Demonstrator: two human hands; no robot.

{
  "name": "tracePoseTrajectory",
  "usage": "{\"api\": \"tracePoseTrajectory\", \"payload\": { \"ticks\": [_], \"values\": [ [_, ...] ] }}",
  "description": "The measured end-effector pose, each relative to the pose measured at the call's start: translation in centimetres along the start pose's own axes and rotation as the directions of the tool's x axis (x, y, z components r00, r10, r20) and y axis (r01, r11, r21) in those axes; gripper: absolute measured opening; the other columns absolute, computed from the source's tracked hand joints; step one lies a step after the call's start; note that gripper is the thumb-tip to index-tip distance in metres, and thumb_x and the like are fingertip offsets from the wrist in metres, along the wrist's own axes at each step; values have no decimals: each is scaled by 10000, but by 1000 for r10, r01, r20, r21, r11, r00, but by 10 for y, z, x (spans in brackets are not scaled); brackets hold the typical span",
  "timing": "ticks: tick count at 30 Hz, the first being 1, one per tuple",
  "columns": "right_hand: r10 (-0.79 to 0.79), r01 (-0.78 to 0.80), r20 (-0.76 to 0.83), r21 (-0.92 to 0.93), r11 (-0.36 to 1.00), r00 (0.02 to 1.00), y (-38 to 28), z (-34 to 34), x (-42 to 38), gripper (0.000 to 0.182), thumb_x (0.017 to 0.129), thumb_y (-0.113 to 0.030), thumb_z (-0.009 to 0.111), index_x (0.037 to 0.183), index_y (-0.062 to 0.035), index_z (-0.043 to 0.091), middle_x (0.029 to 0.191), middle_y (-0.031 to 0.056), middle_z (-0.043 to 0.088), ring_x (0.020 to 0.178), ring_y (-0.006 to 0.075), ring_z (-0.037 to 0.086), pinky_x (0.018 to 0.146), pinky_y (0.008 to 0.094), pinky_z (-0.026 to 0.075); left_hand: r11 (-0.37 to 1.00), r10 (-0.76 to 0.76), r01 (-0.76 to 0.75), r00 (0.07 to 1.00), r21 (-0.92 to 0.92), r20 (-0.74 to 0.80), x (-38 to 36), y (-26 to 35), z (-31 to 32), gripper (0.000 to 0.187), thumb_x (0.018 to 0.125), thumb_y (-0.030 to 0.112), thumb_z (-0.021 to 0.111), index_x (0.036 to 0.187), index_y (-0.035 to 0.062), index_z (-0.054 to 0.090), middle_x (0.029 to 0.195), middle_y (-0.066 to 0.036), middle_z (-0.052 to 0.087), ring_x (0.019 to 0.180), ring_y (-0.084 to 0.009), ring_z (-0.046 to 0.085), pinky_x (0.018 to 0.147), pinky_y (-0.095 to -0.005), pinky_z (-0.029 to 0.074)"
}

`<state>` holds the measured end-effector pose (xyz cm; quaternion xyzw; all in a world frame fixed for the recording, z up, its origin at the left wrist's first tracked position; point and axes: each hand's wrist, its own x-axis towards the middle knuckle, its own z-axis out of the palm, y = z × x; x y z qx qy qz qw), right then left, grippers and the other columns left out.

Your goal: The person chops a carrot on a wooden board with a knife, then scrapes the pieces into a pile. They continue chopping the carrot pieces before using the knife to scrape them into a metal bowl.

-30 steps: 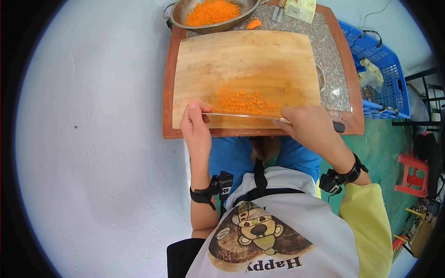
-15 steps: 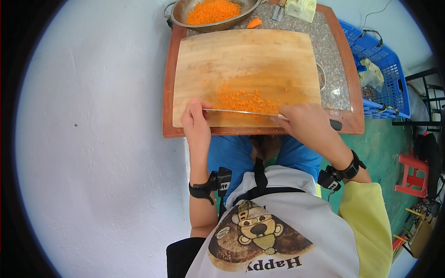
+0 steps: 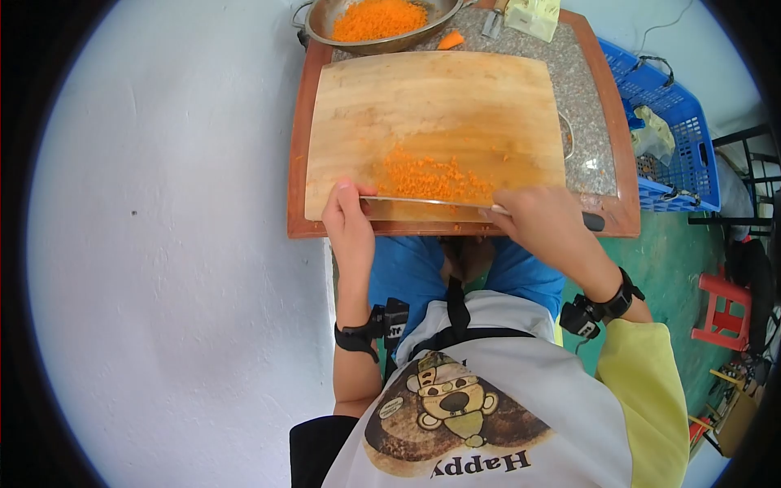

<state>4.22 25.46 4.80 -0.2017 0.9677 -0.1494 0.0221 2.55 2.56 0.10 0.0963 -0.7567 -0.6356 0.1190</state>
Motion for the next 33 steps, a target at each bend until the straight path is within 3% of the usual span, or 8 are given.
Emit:
{"api": "tracePoseTrajectory", "payload": {
  "ticks": [18,21,26,29,33],
  "values": [
    [-5,4,20,44,999,1000,1,-6,5,244,794,-289,557,682,-74,588,595,128,572,569,306,582,503,400,459,998,43,-43,999,54,-4,-3,14,-5,382,932,262,356,714,5,535,619,-6,464,557,-70,386,506,-213,324],
    [17,-20,69,49,999,998,-7,-22,-1,247,793,-297,560,691,-74,593,591,132,569,574,309,583,510,403,459,1000,1,0,1000,20,-22,-12,28,-11,424,934,318,362,717,15,563,704,-41,565,611,-87,446,573,-234,375],
    [24,-43,170,110,993,985,-3,-16,3,278,790,-326,570,702,-67,623,624,144,581,598,325,582,545,411,464,976,-133,121,990,183,53,-7,23,-15,439,928,334,376,695,8,557,612,-22,514,525,-77,426,510,-225,366],
    [46,-72,212,117,991,976,6,-10,15,297,787,-338,573,713,-58,634,642,154,588,615,331,584,560,410,468,983,-141,133,988,124,64,6,10,-8,436,919,345,398,690,7,554,574,-15,483,491,-69,413,470,-217,348],
    [35,-63,222,120,991,974,15,-12,31,304,782,-344,580,728,-51,634,647,161,589,628,333,585,570,410,469,992,-29,25,999,123,36,30,0,4,384,920,274,407,676,-16,466,560,16,334,532,-64,307,480,-235,281]
  ]
}}
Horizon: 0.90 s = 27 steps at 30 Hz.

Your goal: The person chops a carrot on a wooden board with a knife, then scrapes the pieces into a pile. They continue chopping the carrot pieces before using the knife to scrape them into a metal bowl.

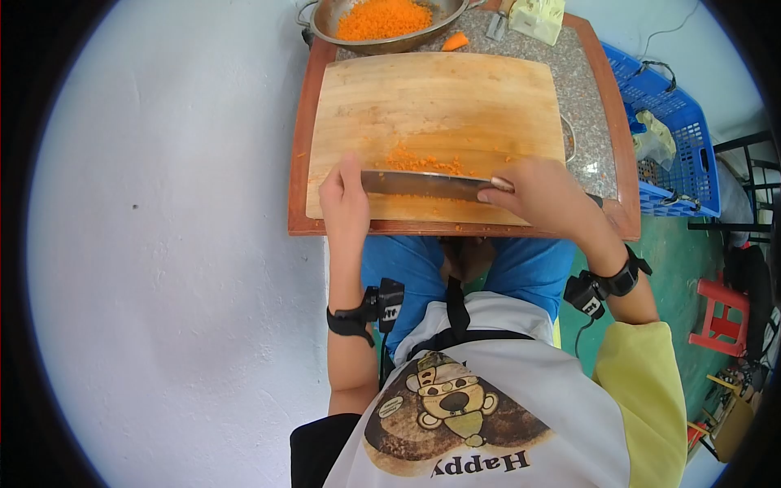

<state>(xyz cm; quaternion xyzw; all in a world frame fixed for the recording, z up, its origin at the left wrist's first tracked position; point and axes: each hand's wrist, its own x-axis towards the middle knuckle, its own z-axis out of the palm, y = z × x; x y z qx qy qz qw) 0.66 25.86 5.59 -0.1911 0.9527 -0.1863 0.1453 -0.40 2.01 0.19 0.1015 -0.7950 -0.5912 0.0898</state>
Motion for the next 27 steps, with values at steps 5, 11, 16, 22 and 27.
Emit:
{"api": "tracePoseTrajectory", "payload": {
  "ticks": [5,11,16,22,27],
  "values": [
    [-10,7,-68,-41,999,998,0,-11,4,279,778,-331,587,722,-63,638,642,147,591,626,321,587,566,405,470,999,1,-2,1000,-33,-19,4,17,3,386,920,279,408,680,-17,469,562,13,335,540,-65,304,484,-237,277],
    [-28,9,-134,-139,990,991,1,3,1,280,785,-334,572,703,-75,638,634,131,593,620,304,591,566,402,473,997,33,-35,999,-67,-25,0,6,8,406,927,297,396,676,1,514,536,17,363,508,-56,330,466,-227,276],
    [-9,-7,-139,-116,993,990,0,2,-2,284,791,-333,561,702,-74,636,634,129,594,615,302,593,563,400,473,997,52,-54,998,-56,-35,0,4,8,399,930,282,387,674,-1,506,535,21,355,507,-56,323,467,-228,274],
    [-43,22,-166,-127,992,985,1,5,-5,282,791,-334,558,707,-75,633,632,126,594,611,298,595,557,399,472,997,50,-52,998,-62,-26,-3,4,8,393,931,273,378,672,5,500,548,19,359,521,-56,323,478,-229,282],
    [-52,27,-193,-133,991,980,1,8,-8,287,792,-335,556,692,-73,621,623,130,590,612,299,595,556,400,472,993,108,-109,994,-36,-30,-7,4,6,385,931,263,371,684,7,518,546,19,371,516,-55,331,476,-230,286]
  ]
}}
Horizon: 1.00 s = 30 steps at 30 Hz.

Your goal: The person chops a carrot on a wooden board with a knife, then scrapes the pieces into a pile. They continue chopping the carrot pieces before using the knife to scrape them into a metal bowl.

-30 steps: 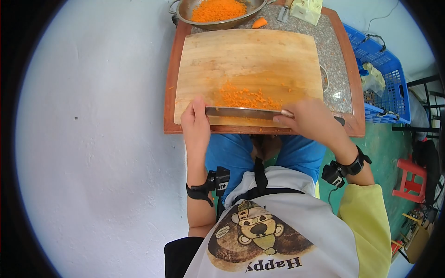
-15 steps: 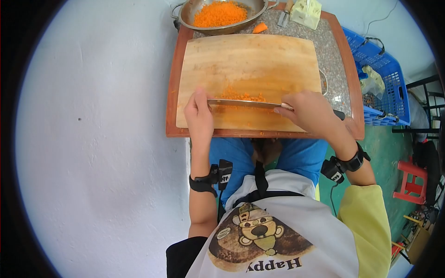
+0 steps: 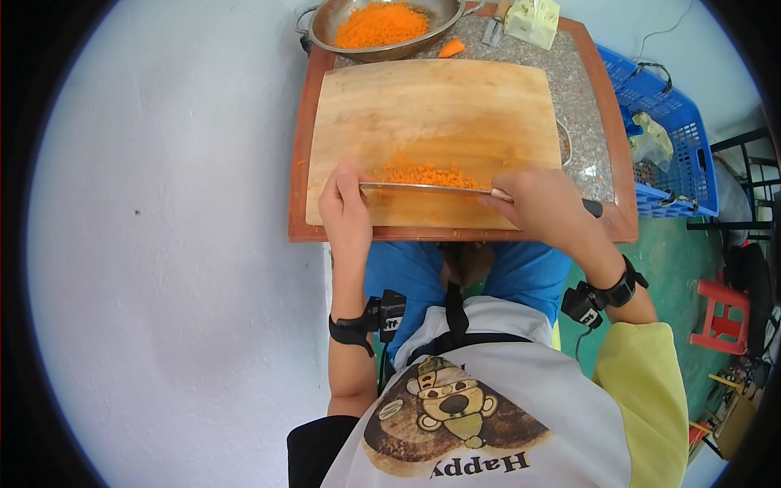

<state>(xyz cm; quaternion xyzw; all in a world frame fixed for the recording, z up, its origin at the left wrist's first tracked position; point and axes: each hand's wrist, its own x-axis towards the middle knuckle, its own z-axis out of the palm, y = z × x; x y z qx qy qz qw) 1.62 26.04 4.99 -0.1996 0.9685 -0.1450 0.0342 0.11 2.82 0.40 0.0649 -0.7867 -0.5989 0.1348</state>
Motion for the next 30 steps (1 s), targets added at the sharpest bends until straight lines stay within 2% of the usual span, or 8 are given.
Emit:
{"api": "tracePoseTrajectory", "payload": {
  "ticks": [3,8,18,20,23,27,29,30],
  "values": [
    [-3,3,24,-8,1000,1000,-3,3,-2,287,790,-331,560,679,-72,611,615,132,585,609,302,595,553,399,471,997,-68,68,998,-25,8,-6,-5,-3,377,930,252,369,690,8,528,547,15,376,514,-58,340,478,-228,287],
    [36,-36,45,-16,999,998,-8,-5,-2,294,794,-337,556,678,-73,612,627,129,590,614,299,597,557,393,473,999,-11,10,1000,-41,-16,-6,-6,-3,381,930,250,365,681,8,523,541,16,364,510,-56,337,476,-223,285],
    [-13,11,66,33,999,998,-5,3,6,287,797,-335,554,696,-73,613,622,131,586,612,300,595,545,392,473,999,-36,36,999,0,-34,-8,0,-10,387,931,256,370,693,6,545,540,17,375,502,-57,339,471,-221,282],
    [-40,40,42,17,999,998,-6,0,7,288,794,-336,556,692,-73,610,621,131,585,608,301,594,547,393,474,1000,3,-3,998,0,-61,-9,2,-14,389,931,257,369,694,4,545,537,11,384,502,-60,347,473,-222,289],
    [-39,39,72,-7,999,997,-8,5,10,287,791,-338,557,694,-73,606,627,131,587,610,300,593,549,396,475,999,-36,35,999,-13,-35,-8,-7,-14,393,932,260,367,696,-1,543,539,5,391,508,-63,357,476,-223,296],
    [-21,20,69,12,1000,997,-6,-1,11,286,790,-337,558,689,-73,605,636,131,589,621,298,594,553,399,475,1000,-15,14,998,-17,-55,-7,-2,-12,386,931,246,362,689,1,536,547,2,398,515,-62,364,479,-225,302],
    [-21,21,21,7,1000,1000,-4,0,11,280,790,-339,557,703,-79,615,646,126,594,632,297,596,560,403,475,1000,-14,14,999,4,-32,-3,-6,-9,435,933,308,357,700,-4,549,620,-36,510,547,-80,430,521,-228,373],
    [-23,23,21,6,1000,1000,-3,1,11,280,790,-339,557,703,-79,615,646,126,594,632,297,596,560,403,475,1000,-14,14,999,3,-34,0,-5,-8,435,933,308,357,700,-4,549,620,-36,510,547,-80,430,521,-228,373]
  ]
}}
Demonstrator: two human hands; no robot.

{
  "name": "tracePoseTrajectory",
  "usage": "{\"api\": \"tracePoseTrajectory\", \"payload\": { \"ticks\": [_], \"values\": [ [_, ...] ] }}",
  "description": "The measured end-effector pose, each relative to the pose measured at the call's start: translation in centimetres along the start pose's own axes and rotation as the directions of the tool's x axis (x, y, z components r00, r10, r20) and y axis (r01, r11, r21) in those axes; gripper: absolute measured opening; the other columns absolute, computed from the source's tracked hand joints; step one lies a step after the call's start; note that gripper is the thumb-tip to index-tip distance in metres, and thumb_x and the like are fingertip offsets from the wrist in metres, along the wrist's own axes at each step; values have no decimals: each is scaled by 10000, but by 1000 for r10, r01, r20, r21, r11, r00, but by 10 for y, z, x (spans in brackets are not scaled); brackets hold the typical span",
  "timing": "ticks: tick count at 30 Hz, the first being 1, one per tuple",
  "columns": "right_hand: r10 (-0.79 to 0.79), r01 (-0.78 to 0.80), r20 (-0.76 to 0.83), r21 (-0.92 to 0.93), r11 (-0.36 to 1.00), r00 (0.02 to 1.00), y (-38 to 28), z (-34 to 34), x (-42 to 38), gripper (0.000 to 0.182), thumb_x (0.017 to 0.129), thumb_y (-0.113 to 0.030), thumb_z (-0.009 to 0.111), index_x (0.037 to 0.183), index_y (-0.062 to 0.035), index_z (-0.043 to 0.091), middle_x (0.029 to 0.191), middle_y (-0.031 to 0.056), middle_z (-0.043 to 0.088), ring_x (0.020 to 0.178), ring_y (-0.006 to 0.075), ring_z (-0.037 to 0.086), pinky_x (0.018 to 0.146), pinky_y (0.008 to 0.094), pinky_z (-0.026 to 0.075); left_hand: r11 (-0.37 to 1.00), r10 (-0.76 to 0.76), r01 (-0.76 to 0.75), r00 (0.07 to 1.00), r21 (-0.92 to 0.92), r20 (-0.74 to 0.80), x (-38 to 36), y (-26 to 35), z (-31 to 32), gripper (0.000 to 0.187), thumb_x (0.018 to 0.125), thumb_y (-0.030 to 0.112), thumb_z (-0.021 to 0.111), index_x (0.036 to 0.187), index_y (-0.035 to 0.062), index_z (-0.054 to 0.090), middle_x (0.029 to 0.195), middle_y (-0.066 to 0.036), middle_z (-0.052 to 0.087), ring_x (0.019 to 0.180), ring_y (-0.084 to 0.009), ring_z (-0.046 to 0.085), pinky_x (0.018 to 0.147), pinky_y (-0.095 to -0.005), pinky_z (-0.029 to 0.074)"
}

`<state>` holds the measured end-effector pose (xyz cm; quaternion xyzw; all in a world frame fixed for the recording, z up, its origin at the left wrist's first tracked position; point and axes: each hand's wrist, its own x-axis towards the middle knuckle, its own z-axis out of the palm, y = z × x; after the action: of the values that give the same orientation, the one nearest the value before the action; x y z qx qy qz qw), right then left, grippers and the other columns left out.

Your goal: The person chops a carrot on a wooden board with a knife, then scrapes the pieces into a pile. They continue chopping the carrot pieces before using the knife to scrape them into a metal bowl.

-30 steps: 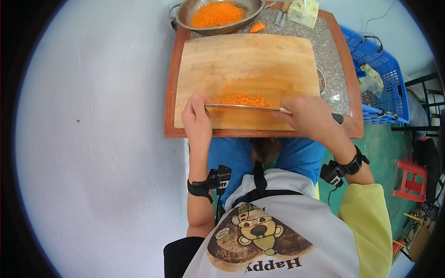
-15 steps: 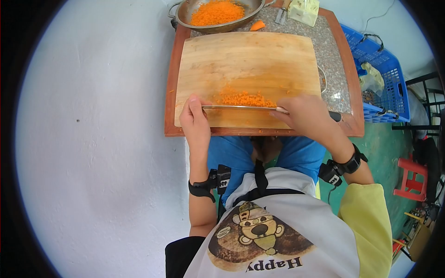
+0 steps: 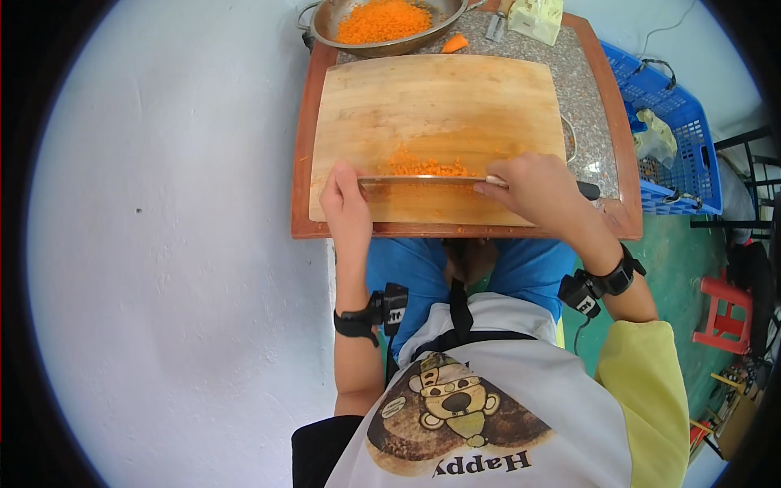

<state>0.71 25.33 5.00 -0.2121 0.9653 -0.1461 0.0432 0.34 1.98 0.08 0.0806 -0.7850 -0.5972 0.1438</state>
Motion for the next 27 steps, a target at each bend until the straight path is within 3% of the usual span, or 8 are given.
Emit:
{"api": "tracePoseTrajectory", "payload": {
  "ticks": [3,5,11,12,14,21,23,27],
  "values": [
    [51,-50,37,-14,999,998,5,-3,0,270,789,-339,559,724,-86,626,648,121,596,637,296,598,568,403,476,1000,0,0,998,16,55,7,6,7,429,933,307,358,704,-1,548,601,-27,485,539,-80,423,516,-228,372],
    [59,-59,0,-26,998,998,4,-9,-4,266,790,-336,558,736,-87,633,646,118,597,638,293,599,571,400,478,998,20,-19,999,-64,25,6,10,13,377,931,253,369,693,4,523,554,7,386,521,-54,359,483,-224,299],
    [80,-80,-20,-4,997,997,8,-10,-9,269,790,-326,557,715,-76,622,639,132,592,635,304,594,580,405,478,995,-11,17,998,-100,61,11,12,21,362,925,239,382,685,-12,486,568,16,331,550,-67,305,504,-233,283],
    [77,-77,-19,-3,997,997,8,-9,-8,269,790,-326,557,715,-76,622,639,132,592,635,304,594,580,405,478,995,-12,17,998,-98,58,12,6,22,362,925,239,382,685,-12,486,568,16,331,550,-67,305,504,-233,283],
    [135,-135,19,-8,991,991,8,-7,-10,271,790,-323,557,711,-71,616,636,139,588,634,312,590,580,409,475,997,74,-70,993,-45,93,16,-12,25,409,928,309,381,695,10,535,617,-29,506,539,-80,420,510,-224,361],
    [154,-154,12,14,988,988,9,-10,-13,276,792,-323,557,717,-64,617,635,142,586,634,315,589,580,408,475,994,112,-110,987,-20,112,19,-9,27,404,929,295,382,695,5,537,588,-16,477,535,-71,424,499,-218,361],
    [122,-123,16,29,992,992,15,-11,-7,283,793,-328,557,720,-61,619,634,142,585,628,315,587,578,407,474,998,57,-56,992,-15,114,23,-1,31,369,920,267,397,715,-20,511,574,-6,369,575,-74,337,529,-244,312],
    [107,-106,-48,21,994,993,11,-10,-6,296,793,-336,557,717,-57,620,638,143,586,628,314,586,579,409,471,998,43,-37,993,-57,106,26,2,26,377,920,280,400,721,-17,518,572,-5,389,560,-70,349,511,-240,307]
  ]
}}
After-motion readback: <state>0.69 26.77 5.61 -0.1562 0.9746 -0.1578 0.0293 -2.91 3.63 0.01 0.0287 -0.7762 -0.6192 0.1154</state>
